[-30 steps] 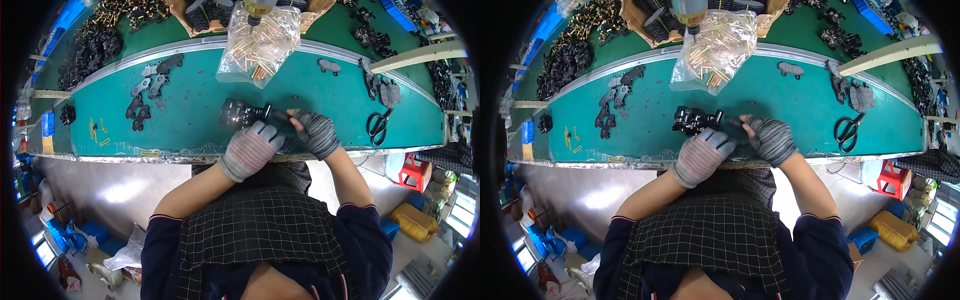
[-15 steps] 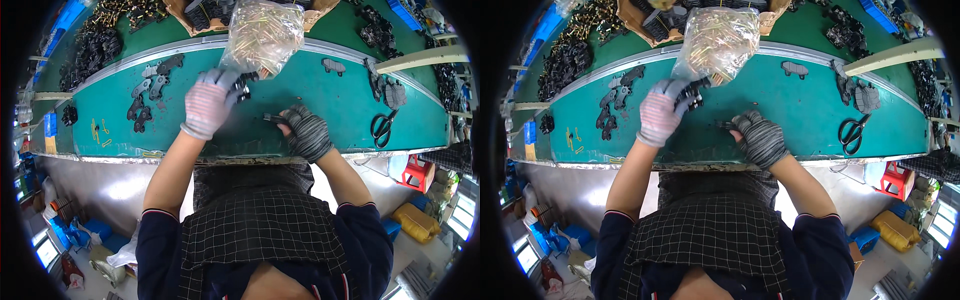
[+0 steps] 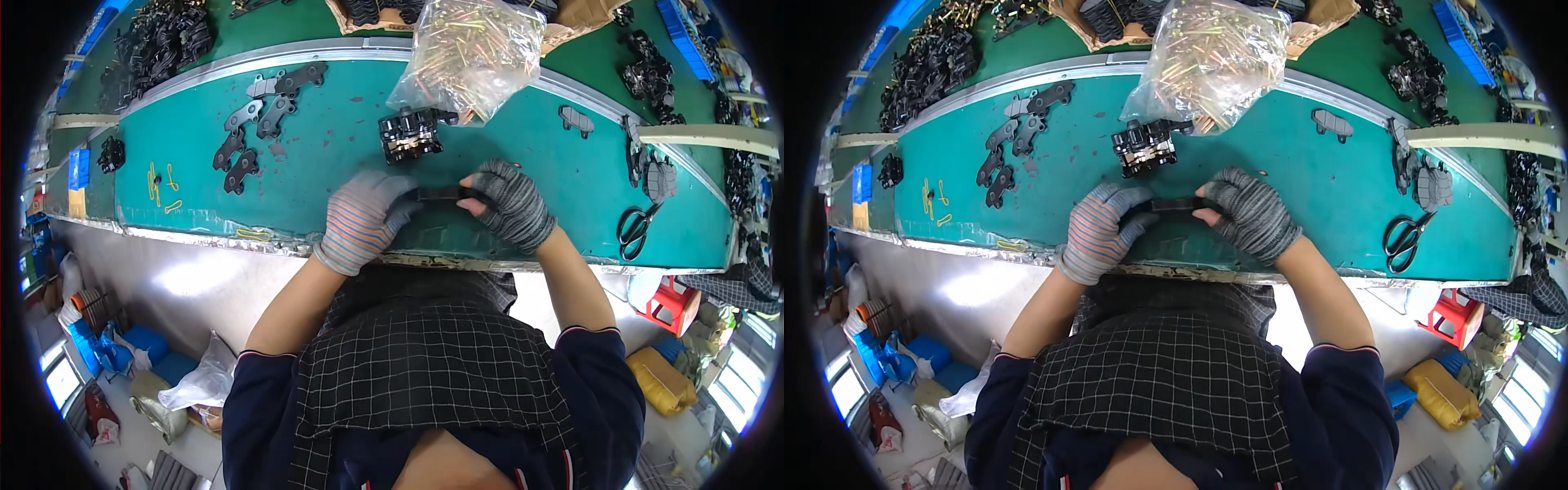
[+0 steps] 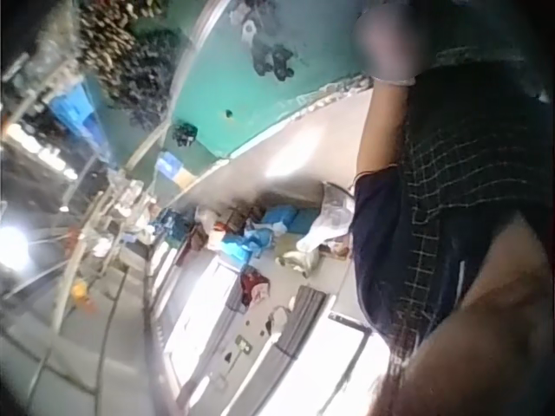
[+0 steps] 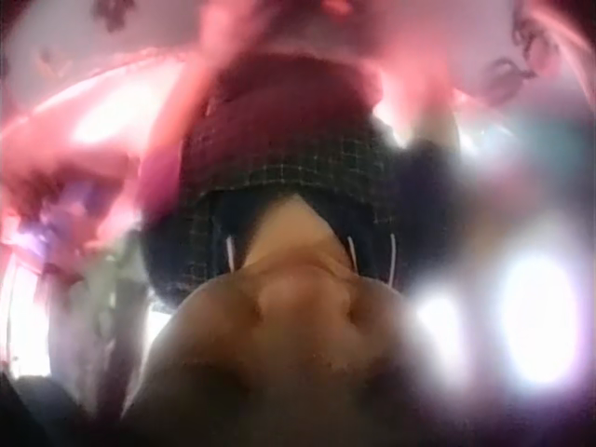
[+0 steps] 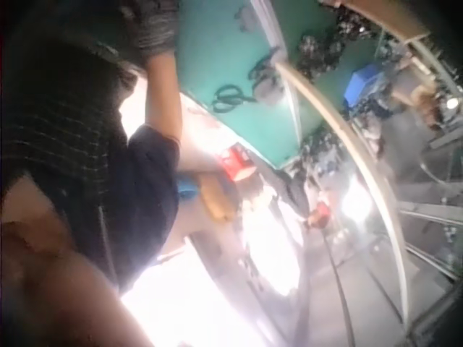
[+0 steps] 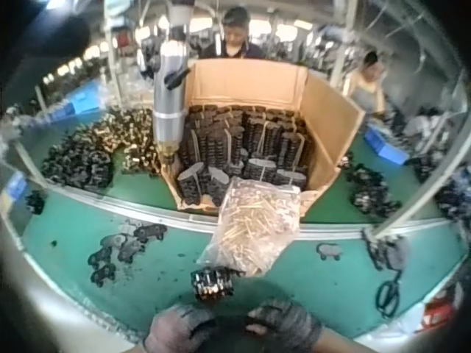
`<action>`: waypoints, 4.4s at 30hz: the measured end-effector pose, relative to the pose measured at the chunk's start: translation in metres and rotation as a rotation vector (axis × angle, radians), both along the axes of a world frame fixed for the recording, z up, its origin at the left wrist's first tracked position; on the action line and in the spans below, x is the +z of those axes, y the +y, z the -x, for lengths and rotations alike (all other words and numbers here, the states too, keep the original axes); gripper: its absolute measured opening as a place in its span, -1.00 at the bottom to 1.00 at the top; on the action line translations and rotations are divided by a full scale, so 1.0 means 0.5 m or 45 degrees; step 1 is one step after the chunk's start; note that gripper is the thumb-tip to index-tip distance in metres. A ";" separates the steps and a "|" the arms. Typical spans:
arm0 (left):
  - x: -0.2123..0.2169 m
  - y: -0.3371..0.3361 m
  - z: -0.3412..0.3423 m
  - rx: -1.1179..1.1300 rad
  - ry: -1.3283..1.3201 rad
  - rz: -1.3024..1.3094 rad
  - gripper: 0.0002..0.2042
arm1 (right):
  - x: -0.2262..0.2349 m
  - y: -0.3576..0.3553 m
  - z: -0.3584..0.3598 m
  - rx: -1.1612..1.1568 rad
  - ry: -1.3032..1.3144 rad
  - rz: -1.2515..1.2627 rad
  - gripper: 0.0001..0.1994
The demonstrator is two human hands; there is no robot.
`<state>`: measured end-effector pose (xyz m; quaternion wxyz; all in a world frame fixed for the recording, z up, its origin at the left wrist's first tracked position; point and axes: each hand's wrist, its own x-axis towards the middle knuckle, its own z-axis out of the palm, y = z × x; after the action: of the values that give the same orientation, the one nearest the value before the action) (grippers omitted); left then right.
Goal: Assembling brake pad components using an electric screwdriver at a factory workstation.
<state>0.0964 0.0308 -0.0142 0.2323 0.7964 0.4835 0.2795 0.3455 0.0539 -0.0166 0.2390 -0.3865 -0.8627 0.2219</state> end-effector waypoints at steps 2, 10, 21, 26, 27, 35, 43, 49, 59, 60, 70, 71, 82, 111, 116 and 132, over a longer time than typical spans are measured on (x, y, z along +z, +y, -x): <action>0.005 -0.010 -0.004 0.042 -0.009 -0.044 -0.67 | -0.007 0.009 -0.008 0.019 -0.022 0.027 -0.68; 0.036 0.021 0.015 0.256 -0.009 -0.321 -0.68 | 0.021 0.101 0.039 0.074 0.169 -0.306 -0.71; 0.018 0.130 -0.030 -0.107 0.385 -0.856 -0.72 | 0.021 0.134 0.071 -0.011 -0.002 0.129 -0.78; 0.028 0.213 -0.010 -0.170 0.350 -0.765 -0.66 | 0.043 0.160 0.113 -0.282 0.322 0.827 -0.80; 0.030 0.216 -0.006 -0.154 0.351 -0.711 -0.64 | 0.048 0.162 0.105 -0.273 0.324 0.744 -0.80; 0.058 0.047 0.075 0.373 -0.200 0.041 -0.57 | 0.024 0.195 0.200 -0.026 0.056 -0.102 -0.82; 0.011 -0.088 0.146 0.575 -1.048 0.848 -0.60 | 0.069 0.152 0.183 0.147 -0.374 0.088 -0.76; 0.038 -0.021 0.105 0.249 -0.795 0.817 -0.65 | -0.074 0.243 0.126 -0.642 -0.807 -0.653 -0.39; 0.015 0.007 0.040 0.355 -1.543 0.968 -0.47 | -0.094 0.276 0.158 -0.558 -0.416 -0.465 -0.43; 0.022 -0.004 0.038 0.348 -1.590 0.941 -0.45 | -0.112 0.261 0.156 -0.608 -0.479 -0.445 -0.46; 0.047 -0.027 0.003 0.495 -1.861 1.255 -0.35 | 0.005 0.133 0.054 -0.169 -0.119 -0.312 -0.71; 0.046 -0.022 0.001 0.461 -1.878 1.311 -0.35 | 0.016 0.133 0.048 -0.173 -0.120 -0.306 -0.71; 0.030 0.033 -0.017 0.506 -2.049 1.691 -0.41 | 0.012 0.132 -0.001 -0.475 0.396 0.412 -0.74; 0.067 -0.041 0.033 0.549 -1.789 1.332 -0.43 | 0.023 0.100 0.146 -0.496 -0.888 0.050 -0.78; 0.042 -0.041 0.011 0.414 -1.900 1.315 -0.38 | 0.033 0.087 0.089 -0.293 -1.050 0.178 -0.78; 0.073 0.024 -0.035 0.257 -1.863 1.393 -0.29 | 0.098 0.016 0.120 -0.366 0.858 0.240 -0.81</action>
<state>0.1140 0.0428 0.0224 0.7993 0.1542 0.3481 0.4649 0.2855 0.0620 0.0323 0.5015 -0.4293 -0.6484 0.3792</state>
